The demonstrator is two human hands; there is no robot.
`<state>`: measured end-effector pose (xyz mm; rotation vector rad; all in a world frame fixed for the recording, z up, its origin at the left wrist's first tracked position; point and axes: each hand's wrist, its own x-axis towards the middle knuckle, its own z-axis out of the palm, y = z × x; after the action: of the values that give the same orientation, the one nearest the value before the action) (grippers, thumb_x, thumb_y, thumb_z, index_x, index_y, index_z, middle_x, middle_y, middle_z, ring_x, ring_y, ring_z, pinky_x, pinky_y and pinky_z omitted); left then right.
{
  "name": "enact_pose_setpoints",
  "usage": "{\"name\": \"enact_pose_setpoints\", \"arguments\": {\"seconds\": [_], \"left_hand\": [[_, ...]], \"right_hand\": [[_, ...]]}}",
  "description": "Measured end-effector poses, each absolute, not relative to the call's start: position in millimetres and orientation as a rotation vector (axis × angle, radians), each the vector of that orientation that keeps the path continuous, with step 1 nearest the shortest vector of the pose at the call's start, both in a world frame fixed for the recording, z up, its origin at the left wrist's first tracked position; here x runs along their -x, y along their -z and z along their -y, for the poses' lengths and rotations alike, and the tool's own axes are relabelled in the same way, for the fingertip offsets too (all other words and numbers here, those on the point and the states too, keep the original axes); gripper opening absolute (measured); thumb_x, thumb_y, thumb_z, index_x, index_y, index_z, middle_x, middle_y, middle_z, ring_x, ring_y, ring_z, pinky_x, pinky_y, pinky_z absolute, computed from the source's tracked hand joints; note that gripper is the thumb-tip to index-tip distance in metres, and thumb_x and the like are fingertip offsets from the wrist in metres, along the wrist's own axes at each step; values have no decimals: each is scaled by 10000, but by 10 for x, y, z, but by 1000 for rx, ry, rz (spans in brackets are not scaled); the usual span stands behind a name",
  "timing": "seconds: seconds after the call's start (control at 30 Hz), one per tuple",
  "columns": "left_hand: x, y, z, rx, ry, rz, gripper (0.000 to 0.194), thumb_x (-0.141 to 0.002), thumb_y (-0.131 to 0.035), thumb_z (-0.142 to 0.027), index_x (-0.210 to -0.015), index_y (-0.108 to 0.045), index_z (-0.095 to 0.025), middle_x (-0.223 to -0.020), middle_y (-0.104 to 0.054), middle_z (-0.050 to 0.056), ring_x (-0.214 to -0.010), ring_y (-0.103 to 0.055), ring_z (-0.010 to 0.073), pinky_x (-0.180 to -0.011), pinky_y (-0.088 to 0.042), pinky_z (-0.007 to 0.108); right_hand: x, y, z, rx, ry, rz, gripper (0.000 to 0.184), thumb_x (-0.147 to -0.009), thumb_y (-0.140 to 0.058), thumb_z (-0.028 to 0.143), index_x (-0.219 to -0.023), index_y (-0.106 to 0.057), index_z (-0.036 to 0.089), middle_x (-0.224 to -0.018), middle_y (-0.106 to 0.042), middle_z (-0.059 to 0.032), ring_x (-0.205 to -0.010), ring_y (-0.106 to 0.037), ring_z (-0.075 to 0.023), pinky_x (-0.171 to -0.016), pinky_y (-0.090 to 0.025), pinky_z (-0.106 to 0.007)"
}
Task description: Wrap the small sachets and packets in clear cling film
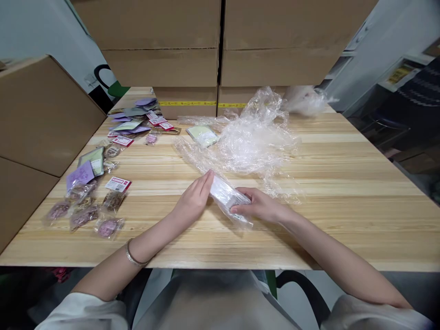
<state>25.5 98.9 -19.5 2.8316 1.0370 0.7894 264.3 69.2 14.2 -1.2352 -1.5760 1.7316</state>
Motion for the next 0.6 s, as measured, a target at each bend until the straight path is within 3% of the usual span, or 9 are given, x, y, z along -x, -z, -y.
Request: {"name": "enact_pose_setpoints", "arguments": {"seconds": [0.1, 0.2, 0.27, 0.37, 0.43, 0.5, 0.6], "left_hand": [[-293, 171, -918, -2514, -832, -1081, 737, -926, -379, -22, -1593, -103, -174, -1501, -451, 213, -1368, -483, 282, -1090, -464, 476], [-336, 102, -878, -2211, -779, -1023, 757, -915, -488, -130, -1587, -147, -208, -1571, -365, 178, -1435, -388, 291, -1140, -398, 485], [-369, 45, -883, -1967, -758, -1004, 705, -895, -581, -242, -1539, -298, -200, -1532, -432, 163, -1411, -420, 303, -1118, -417, 470], [-425, -27, -923, -1594, -731, -1024, 460, -858, -661, -393, -1238, -613, -140, -1216, -684, 147, -1125, -648, 291, -942, -525, 418], [-460, -59, -945, -1437, -784, -1051, 370, -813, -715, -433, -1019, -681, -128, -995, -741, 105, -917, -692, 245, -835, -537, 365], [-498, -81, -944, -1365, -935, -1097, 318, -783, -748, -416, -927, -688, -139, -910, -743, 68, -849, -680, 208, -804, -522, 326], [-575, -111, -892, -1325, -1200, -1174, 270, -800, -740, -363, -968, -693, -157, -949, -746, 45, -898, -673, 190, -845, -509, 309]], "right_hand": [[-2662, -145, -675, 1186, -1730, 1608, 318, -779, -755, 360, -1022, -692, 164, -900, -691, -36, -760, -618, -171, -683, -460, -293], [-2685, -125, -673, 1228, -1696, 1645, 309, -786, -744, 391, -988, -705, 161, -872, -694, -35, -726, -613, -169, -658, -458, -291], [-2697, -104, -680, 1264, -1649, 1693, 292, -806, -719, 399, -978, -715, 163, -845, -693, -29, -697, -606, -166, -635, -450, -289], [-2693, -47, -691, 1291, -1501, 1836, 255, -831, -690, 390, -972, -728, 182, -840, -699, -27, -721, -627, -192, -655, -469, -310], [-2662, 6, -676, 1397, -1134, 1907, 270, -835, -697, 389, -1015, -719, 189, -926, -708, -66, -851, -653, -252, -753, -503, -377], [-2603, 54, -630, 1541, -595, 1877, 353, -863, -676, 390, -1152, -673, 188, -1148, -673, -143, -1103, -604, -341, -931, -471, -503], [-2481, 98, -515, 1578, -158, 1839, 590, -938, -575, 387, -1470, -419, 187, -1508, -416, -206, -1427, -323, -400, -1126, -284, -628]]}}
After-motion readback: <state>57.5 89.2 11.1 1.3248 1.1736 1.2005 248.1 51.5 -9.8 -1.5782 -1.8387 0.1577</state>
